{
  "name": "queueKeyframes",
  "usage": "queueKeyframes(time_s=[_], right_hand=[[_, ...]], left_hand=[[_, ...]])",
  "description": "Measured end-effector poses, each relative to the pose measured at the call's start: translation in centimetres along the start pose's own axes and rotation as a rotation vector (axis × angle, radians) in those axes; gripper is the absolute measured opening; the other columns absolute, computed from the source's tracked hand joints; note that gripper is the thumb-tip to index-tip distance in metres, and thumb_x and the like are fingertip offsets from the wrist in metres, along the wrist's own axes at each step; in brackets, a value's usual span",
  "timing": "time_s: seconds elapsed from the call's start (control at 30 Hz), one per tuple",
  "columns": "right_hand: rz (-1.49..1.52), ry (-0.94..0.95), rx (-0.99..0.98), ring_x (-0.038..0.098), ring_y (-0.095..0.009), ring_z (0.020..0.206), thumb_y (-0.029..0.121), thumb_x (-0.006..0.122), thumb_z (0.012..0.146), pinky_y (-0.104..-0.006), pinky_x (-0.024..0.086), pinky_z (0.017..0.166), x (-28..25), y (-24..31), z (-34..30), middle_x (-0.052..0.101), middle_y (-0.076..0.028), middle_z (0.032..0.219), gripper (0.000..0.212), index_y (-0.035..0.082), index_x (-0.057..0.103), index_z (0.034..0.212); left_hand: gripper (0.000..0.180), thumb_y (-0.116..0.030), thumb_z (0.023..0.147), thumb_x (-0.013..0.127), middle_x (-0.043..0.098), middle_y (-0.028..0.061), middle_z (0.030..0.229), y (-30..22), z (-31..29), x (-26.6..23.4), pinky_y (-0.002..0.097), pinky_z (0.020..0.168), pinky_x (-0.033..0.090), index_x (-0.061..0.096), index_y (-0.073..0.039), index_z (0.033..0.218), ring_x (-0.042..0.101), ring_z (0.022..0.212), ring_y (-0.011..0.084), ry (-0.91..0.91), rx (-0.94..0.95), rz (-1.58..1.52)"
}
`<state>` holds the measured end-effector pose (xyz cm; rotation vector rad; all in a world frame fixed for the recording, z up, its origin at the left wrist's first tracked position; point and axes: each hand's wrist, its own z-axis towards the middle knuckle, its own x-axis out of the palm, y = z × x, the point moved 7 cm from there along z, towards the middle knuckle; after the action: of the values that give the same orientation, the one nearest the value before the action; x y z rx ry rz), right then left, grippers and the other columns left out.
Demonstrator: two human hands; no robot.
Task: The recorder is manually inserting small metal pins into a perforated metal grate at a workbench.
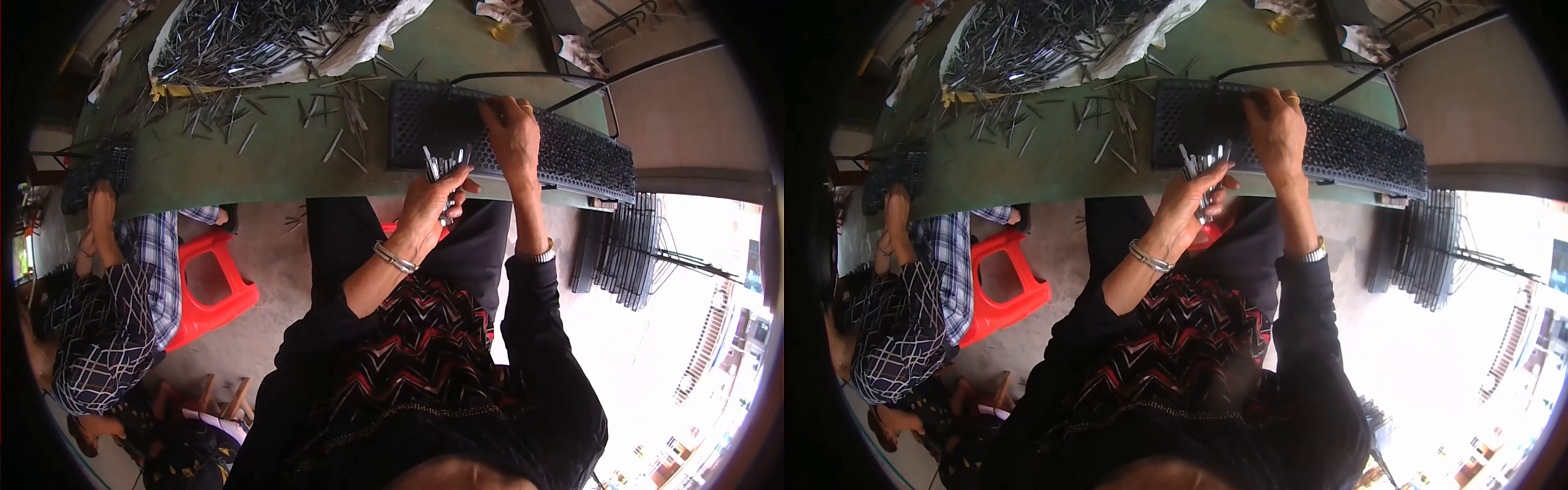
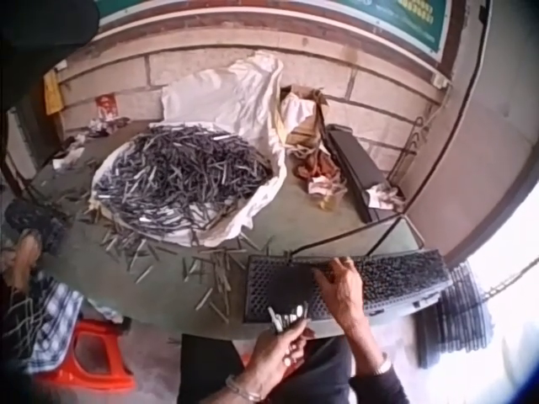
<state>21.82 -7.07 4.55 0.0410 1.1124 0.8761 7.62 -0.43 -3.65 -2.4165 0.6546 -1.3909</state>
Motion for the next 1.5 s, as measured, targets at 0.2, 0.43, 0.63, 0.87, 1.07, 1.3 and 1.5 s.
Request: queueKeyframes(time_s=[0.2,0.43,0.63,0.87,1.07,1.3,1.5], right_hand=[[0.549,0.607,0.326,0.044,-0.006,0.061,0.022,0.064,0.085,-0.0241,0.034,0.052,-0.4,1.6,-3.7,0.050,0.001,0.065,0.022,0.000,0.064,0.088],[0.740,0.658,0.455,0.044,-0.005,0.060,0.016,0.064,0.083,-0.0220,0.034,0.052,-0.4,0.9,-4.7,0.052,0.001,0.068,0.015,0.001,0.061,0.085],[0.767,0.705,0.482,0.054,-0.008,0.063,0.010,0.061,0.084,-0.0226,0.043,0.055,-0.3,1.2,-4.8,0.058,-0.002,0.073,0.012,-0.001,0.060,0.088],[0.616,0.238,0.437,0.062,-0.013,0.065,0.007,0.056,0.088,-0.0237,0.050,0.059,-3.5,-0.1,-3.0,0.064,-0.008,0.074,0.008,-0.002,0.057,0.090],[0.512,-0.070,0.363,0.064,-0.011,0.065,0.008,0.056,0.088,-0.0231,0.049,0.057,-3.1,-0.8,-1.7,0.065,-0.007,0.075,0.009,-0.001,0.057,0.091],[0.217,-0.112,0.159,0.061,-0.012,0.058,0.010,0.057,0.088,-0.0270,0.047,0.055,-1.6,-1.8,-1.3,0.064,-0.008,0.072,0.009,0.003,0.057,0.094],[0.128,-0.083,0.086,0.060,-0.015,0.059,0.011,0.058,0.087,-0.0294,0.047,0.057,-1.4,-1.6,-1.2,0.063,-0.009,0.072,0.007,0.005,0.058,0.092]], left_hand=[[0.019,-0.019,0.088,0.065,0.067,0.0091,0.081,-0.3,-0.4,-0.2,0.0182,0.045,0.031,0.063,-0.005,0.101,0.046,0.058,0.0052,-0.028,0.023,0.061],[0.018,-0.019,0.086,0.067,0.068,0.0109,0.083,-0.5,-0.8,0.2,0.0177,0.044,0.033,0.062,-0.005,0.095,0.048,0.059,0.0051,-0.030,0.073,0.052],[0.020,-0.019,0.086,0.067,0.069,0.0100,0.085,-0.1,-0.8,-0.1,0.0179,0.045,0.034,0.063,-0.004,0.099,0.050,0.061,0.0060,-0.010,0.065,0.100],[0.026,-0.023,0.088,0.065,0.068,0.0098,0.088,0.7,-0.5,-1.1,0.0228,0.051,0.046,0.063,-0.002,0.103,0.058,0.067,0.0110,-0.082,0.029,-0.009],[0.029,-0.021,0.092,0.058,0.067,0.0136,0.096,2.1,0.0,-0.6,0.0306,0.068,0.055,0.057,-0.003,0.115,0.064,0.076,0.0167,-0.011,-0.061,-0.056],[0.030,-0.018,0.093,0.055,0.065,0.0155,0.096,2.5,0.1,-0.9,0.0290,0.067,0.054,0.054,-0.001,0.118,0.062,0.073,0.0152,-0.001,-0.085,-0.103],[0.024,-0.018,0.093,0.057,0.064,0.0167,0.089,2.1,0.3,-0.6,0.0225,0.051,0.040,0.056,0.000,0.109,0.049,0.063,0.0087,0.067,-0.052,-0.083]])
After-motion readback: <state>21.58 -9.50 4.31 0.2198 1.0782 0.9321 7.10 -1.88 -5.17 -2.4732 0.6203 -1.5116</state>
